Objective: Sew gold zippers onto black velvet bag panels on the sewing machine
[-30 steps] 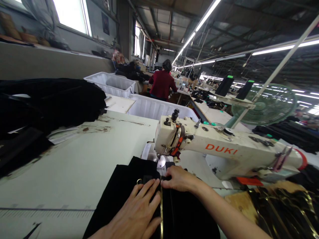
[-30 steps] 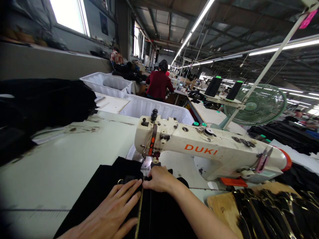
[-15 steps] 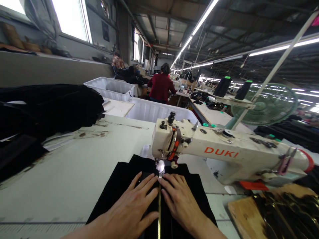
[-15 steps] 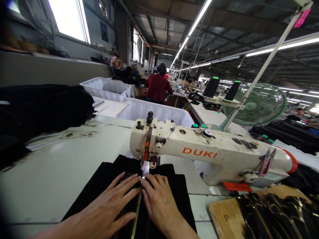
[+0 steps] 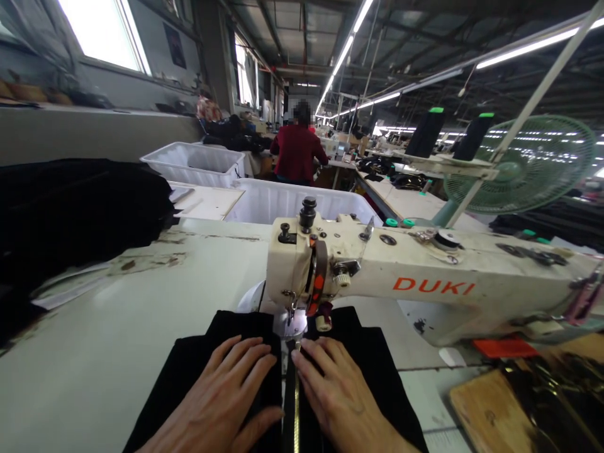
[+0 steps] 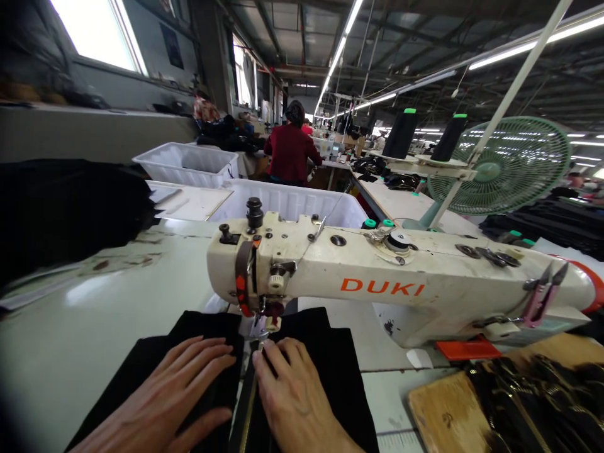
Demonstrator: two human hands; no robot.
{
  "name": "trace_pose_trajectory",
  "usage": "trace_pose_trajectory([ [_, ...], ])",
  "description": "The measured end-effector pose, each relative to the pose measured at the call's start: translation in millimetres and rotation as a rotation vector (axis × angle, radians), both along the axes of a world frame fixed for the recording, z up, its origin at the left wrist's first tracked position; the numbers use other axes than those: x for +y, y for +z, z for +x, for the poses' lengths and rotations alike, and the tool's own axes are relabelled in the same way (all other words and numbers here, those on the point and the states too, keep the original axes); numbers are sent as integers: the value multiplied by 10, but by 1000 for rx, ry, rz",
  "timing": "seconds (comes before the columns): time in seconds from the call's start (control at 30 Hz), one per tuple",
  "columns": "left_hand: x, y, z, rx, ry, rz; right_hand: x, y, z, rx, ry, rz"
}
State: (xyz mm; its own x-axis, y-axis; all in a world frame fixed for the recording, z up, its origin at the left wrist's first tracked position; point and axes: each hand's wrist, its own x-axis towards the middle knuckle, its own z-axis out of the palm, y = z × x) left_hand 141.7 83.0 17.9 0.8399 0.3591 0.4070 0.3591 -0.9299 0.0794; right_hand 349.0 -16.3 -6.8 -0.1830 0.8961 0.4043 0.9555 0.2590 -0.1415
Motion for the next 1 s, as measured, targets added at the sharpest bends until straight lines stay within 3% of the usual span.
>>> trace_pose_trajectory([
  [0.1, 160, 65, 200, -12, 13, -135, 37, 4, 8, -13, 5, 5],
  [0.2, 257, 6, 311, -22, -46, -173, 76, 53, 1, 23, 24, -14],
  [0.37, 277, -128, 244, 58, -193, -101, 105, 104, -10, -3, 58, 77],
  [0.5, 237, -24, 205, 146, -201, -46, 96, 30, -3, -17, 70, 88],
  [0.67, 183, 43, 238, 80, -190, 64, 171, 34, 29, 196, -80, -100],
  [0.83, 154, -54, 255, 62, -183, 125, 447, 336, 102, 396, -212, -409],
  [1.0, 137, -77, 273, 82, -182, 102, 596, 577, 139, 391, -118, -590],
])
